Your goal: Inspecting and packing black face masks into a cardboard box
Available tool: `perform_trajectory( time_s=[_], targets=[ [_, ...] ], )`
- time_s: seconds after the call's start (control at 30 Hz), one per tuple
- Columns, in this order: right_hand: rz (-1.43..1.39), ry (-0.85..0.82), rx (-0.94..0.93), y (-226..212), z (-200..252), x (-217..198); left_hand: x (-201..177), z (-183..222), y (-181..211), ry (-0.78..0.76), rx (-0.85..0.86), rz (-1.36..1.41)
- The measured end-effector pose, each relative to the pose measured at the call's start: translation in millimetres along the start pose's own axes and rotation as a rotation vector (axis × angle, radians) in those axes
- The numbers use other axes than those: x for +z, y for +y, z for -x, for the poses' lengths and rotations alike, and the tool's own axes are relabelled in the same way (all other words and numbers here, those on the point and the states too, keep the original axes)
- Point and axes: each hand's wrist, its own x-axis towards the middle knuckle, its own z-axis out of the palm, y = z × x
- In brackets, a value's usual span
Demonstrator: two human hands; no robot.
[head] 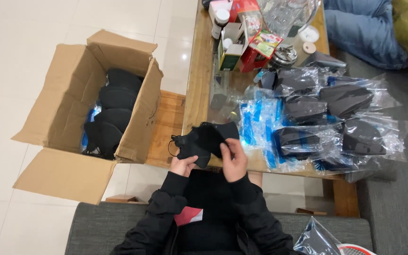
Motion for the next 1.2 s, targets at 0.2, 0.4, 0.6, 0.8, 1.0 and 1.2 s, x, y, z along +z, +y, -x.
perform_trajectory(
  time_s=[0.2,0.4,0.6,0.8,1.0,1.2],
  targets=[
    [-0.433,-0.029,0.163,34,-25,-9,-6,2,0,0.009,-0.012,0.058],
    [-0.390,0.034,0.341,106,-43,1,-9,-1,-5,0.015,0.024,0.121],
    [0.029,-0.023,0.390,88,-35,-5,-19,-15,-15,0.013,0.028,0.115],
    [0.360,-0.085,0.299,57,-24,-6,-22,-22,-11,0.021,-0.021,0.137],
    [0.532,-0.153,0.304,59,-27,-5,-16,-19,1,-0.025,-0.046,0.121],
    [0.662,-0.232,0.226,45,-29,-11,-8,-25,0,-0.050,-0.014,0.106]
  ],
)
